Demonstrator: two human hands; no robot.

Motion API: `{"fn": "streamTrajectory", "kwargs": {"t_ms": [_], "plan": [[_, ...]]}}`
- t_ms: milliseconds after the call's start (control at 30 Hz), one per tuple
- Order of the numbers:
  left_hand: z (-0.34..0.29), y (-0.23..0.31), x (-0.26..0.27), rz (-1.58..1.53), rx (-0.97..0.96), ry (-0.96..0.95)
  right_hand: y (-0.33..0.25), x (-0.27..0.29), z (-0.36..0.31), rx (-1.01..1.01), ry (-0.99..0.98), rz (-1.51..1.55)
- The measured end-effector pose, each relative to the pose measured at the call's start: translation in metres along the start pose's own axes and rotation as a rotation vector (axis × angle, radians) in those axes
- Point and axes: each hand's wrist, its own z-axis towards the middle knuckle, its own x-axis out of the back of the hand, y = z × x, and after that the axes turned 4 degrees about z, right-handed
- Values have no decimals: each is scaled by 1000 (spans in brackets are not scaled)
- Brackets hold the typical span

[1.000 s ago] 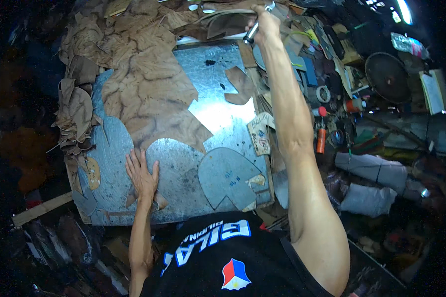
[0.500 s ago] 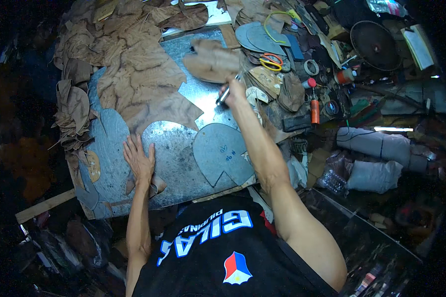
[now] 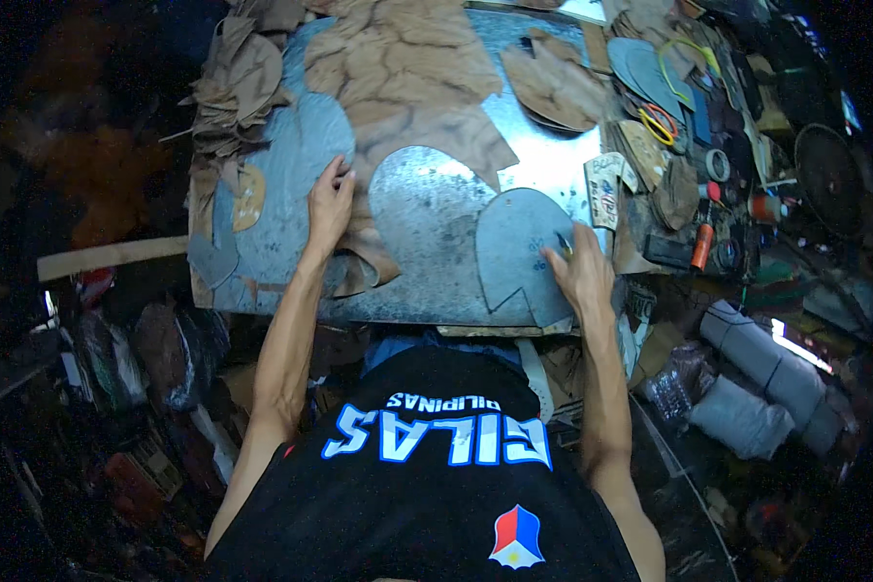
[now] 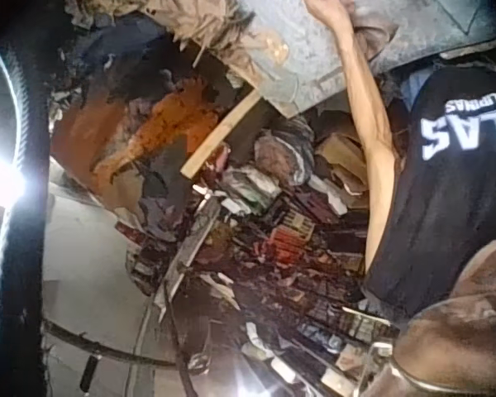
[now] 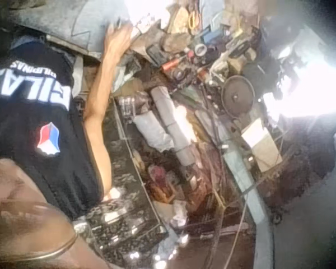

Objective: Cutting leather pieces using a metal stencil and a small blade on a workbench.

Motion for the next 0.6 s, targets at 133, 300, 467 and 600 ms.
{"fn": "streamTrajectory", "kwargs": {"t_ms": [133,300,467,600], "plan": [[23,-41,12,-35,95,-30,6,-14,-62,-5,45,-120],[3,-26,28,106,24,-154,-37,-13,-80,-88,-72,408],[10,-13,30,259,-65,-149,-149,-56,5,257,-316,457],[27,-12,28,290,-146,-206,-202,-99,72,531,-214,257]]}}
